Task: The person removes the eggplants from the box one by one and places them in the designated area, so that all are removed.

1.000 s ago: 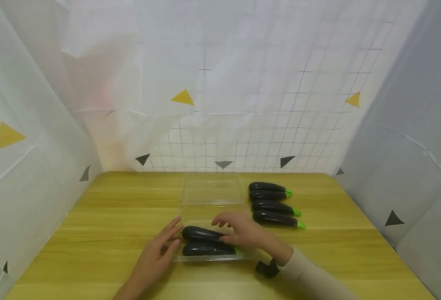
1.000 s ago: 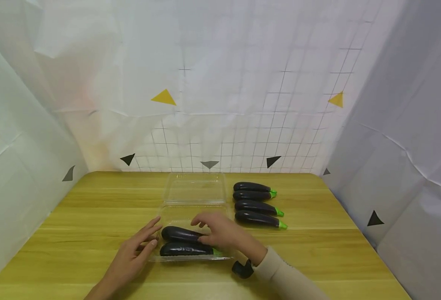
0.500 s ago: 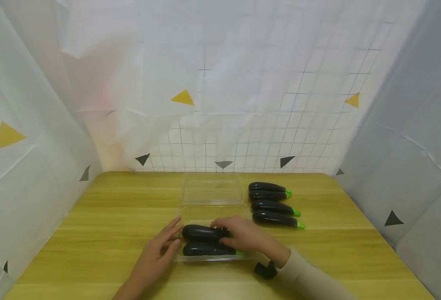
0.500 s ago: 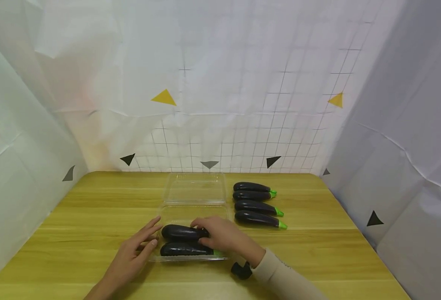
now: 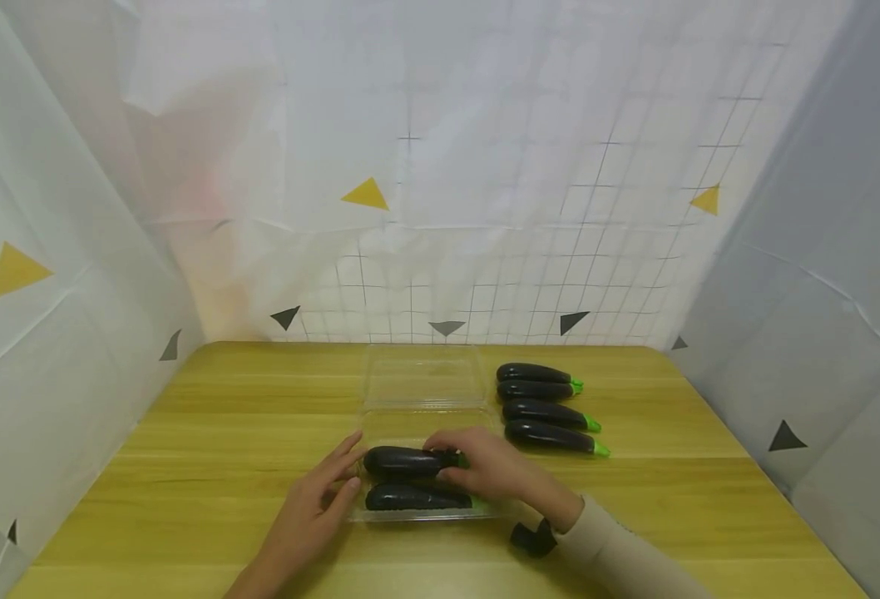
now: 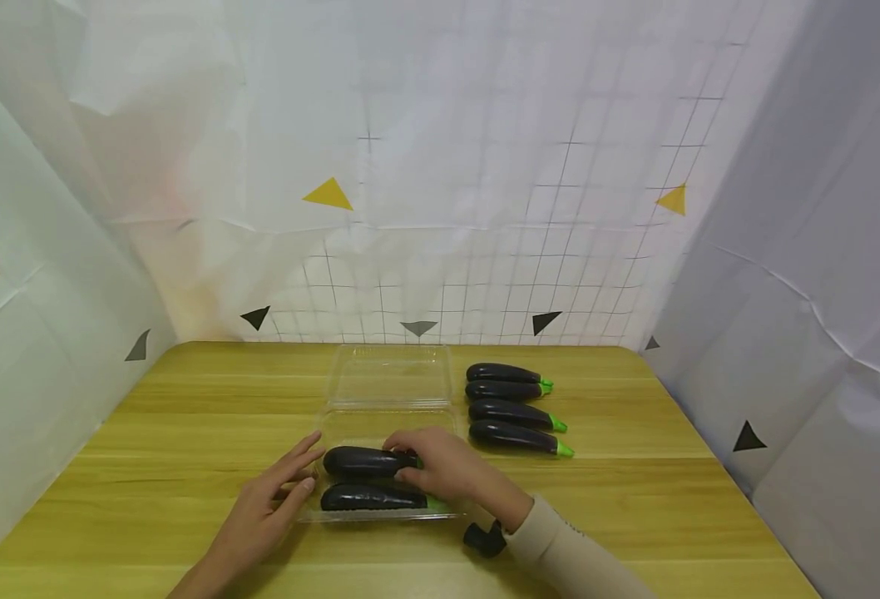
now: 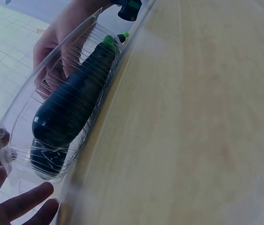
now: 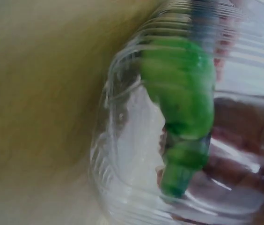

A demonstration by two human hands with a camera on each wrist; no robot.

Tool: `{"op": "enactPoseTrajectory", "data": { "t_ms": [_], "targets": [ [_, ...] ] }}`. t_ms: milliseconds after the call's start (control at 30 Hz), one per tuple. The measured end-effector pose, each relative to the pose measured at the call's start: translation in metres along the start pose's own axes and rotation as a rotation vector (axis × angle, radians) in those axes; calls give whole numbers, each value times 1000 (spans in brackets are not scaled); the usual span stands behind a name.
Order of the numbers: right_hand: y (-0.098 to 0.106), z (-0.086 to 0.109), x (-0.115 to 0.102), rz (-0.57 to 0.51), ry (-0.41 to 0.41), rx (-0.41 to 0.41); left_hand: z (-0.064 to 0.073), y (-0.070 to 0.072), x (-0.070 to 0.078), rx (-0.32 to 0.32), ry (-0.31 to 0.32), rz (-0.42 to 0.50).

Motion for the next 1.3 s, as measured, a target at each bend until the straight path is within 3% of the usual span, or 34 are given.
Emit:
{"op": "enactPoseTrajectory", "data": {
  "t_ms": [367,667,967,1300],
  "targets": [
    [4,1,3,-28,35,42,0,0,1,-8,-1,-7],
    [8,1,2,-37,46,58,1,0,0,-6,22,46],
    [14,4,4,-77,30,68,0,0,0,-4,11,44],
    [24,8,6,-50,3,99,1,1,0,13,24,37]
  ]
}}
Point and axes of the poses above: each hand's wrist, its own z-axis away from the middle knuckle, its own y-axis out of the back of the hand, x = y × z, the point moved 2 cm from there along -z, towards the middle knuckle, and after that the axes turned 14 degrees about y, right-handed, at the moved point
